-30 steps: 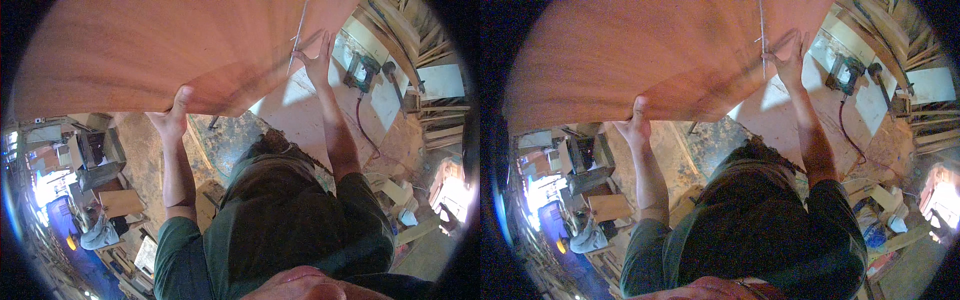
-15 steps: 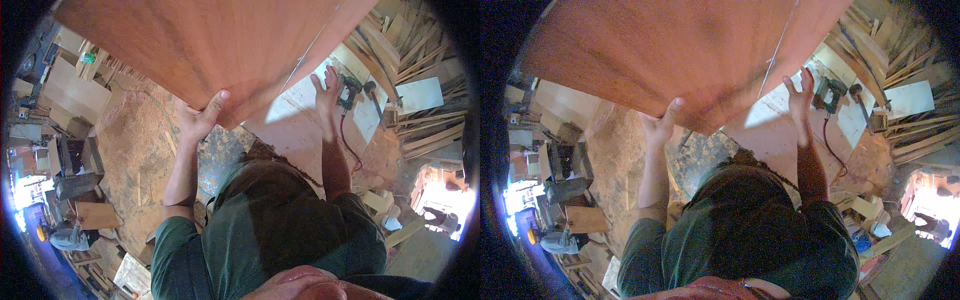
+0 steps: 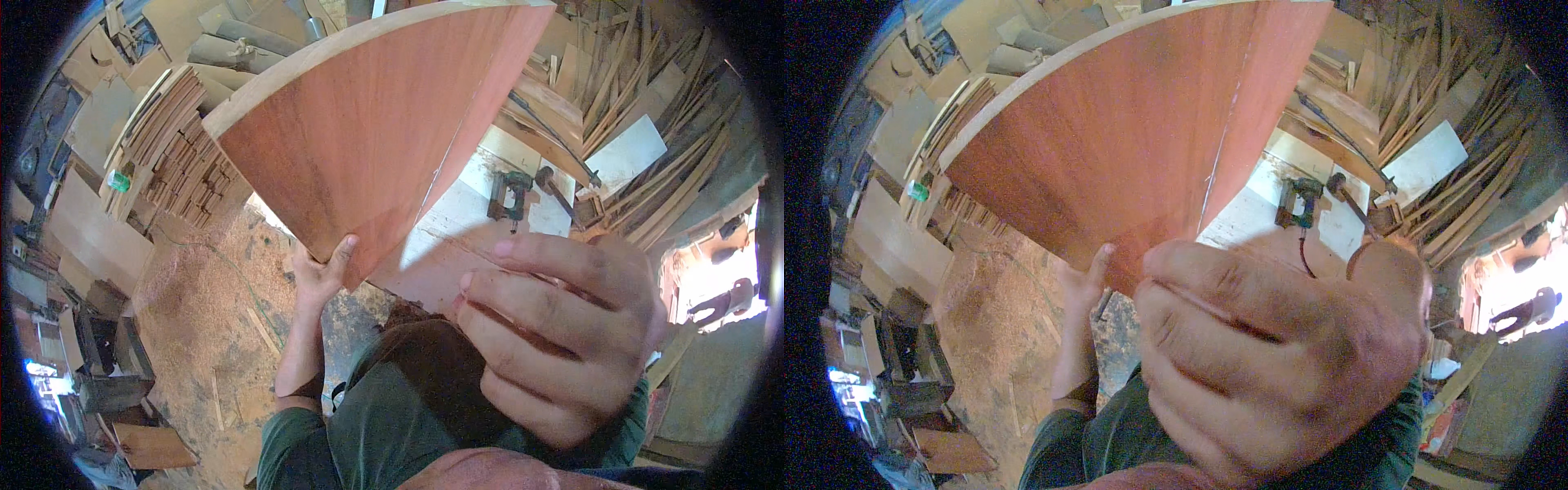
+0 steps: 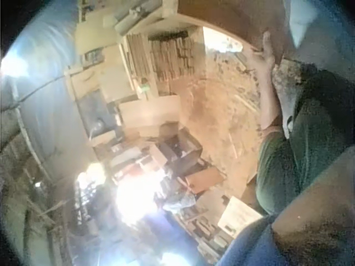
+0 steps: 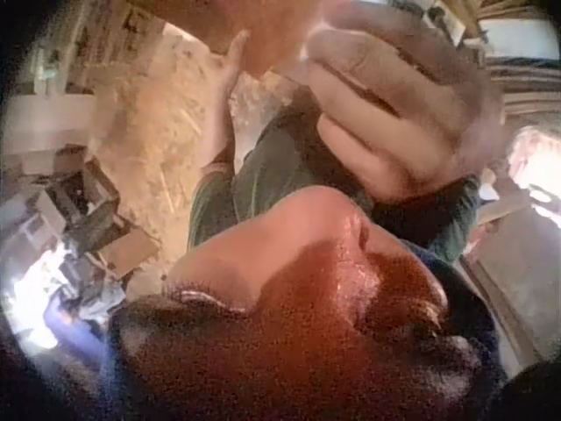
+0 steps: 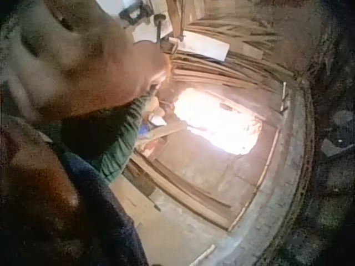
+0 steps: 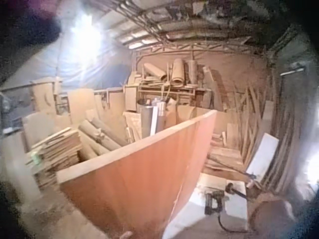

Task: Applying glue to the edges of wood boards and securing them together with bar clamps.

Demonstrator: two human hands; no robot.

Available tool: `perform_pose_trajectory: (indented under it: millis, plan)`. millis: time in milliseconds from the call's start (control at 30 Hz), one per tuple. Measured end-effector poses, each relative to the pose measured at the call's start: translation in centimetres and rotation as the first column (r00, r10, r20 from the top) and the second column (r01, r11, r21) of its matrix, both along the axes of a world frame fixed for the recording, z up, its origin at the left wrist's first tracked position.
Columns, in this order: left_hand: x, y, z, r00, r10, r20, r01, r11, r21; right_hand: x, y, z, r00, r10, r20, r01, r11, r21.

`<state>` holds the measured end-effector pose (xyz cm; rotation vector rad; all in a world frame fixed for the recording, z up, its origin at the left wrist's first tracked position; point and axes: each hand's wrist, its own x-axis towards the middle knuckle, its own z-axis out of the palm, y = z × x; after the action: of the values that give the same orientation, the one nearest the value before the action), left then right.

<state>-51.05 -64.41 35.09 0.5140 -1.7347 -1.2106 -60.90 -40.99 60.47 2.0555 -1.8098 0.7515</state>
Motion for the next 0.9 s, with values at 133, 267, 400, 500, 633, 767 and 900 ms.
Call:
perform_pose_trajectory:
  millis: [133,267,400,500,633,767,900]
  plan:
    - [0.1,0.3,0.6,1.0,-0.012,0.024,0.012,1.0,-0.002,1.5,-1.6,2.7,0.963,0.035,-0.267,0.004,0.989,0.146]
    - [-0.6,0.2,0.7,0.995,-0.073,-0.072,0.082,0.989,0.123,1.1,-3.8,5.3,0.795,0.35,-0.495,-0.188,0.919,0.347]
    - [-0.4,-0.6,-2.1,0.991,-0.009,-0.135,0.045,0.963,0.265,1.4,-4.3,3.9,0.784,0.357,-0.507,-0.212,0.922,0.323]
    - [-0.7,0.2,0.6,0.994,-0.042,-0.101,0.062,0.978,0.202,0.5,-3.0,1.5,0.858,0.296,-0.419,-0.255,0.955,0.154]
    - [-0.4,-0.5,-0.1,1.0,0.007,-0.019,-0.005,0.995,0.101,0.0,-1.5,1.4,0.889,0.308,-0.34,-0.261,0.949,0.177]
    - [-0.4,-0.3,0.4,0.998,-0.007,-0.06,0.015,0.99,0.143,-0.8,-0.9,0.9,0.904,0.3,-0.303,-0.241,0.946,0.218]
    - [-0.6,-1.5,-2.4,0.972,0.022,-0.232,0.032,0.973,0.227,-2.3,-1.3,0.8,0.866,0.361,-0.347,-0.237,0.906,0.352]
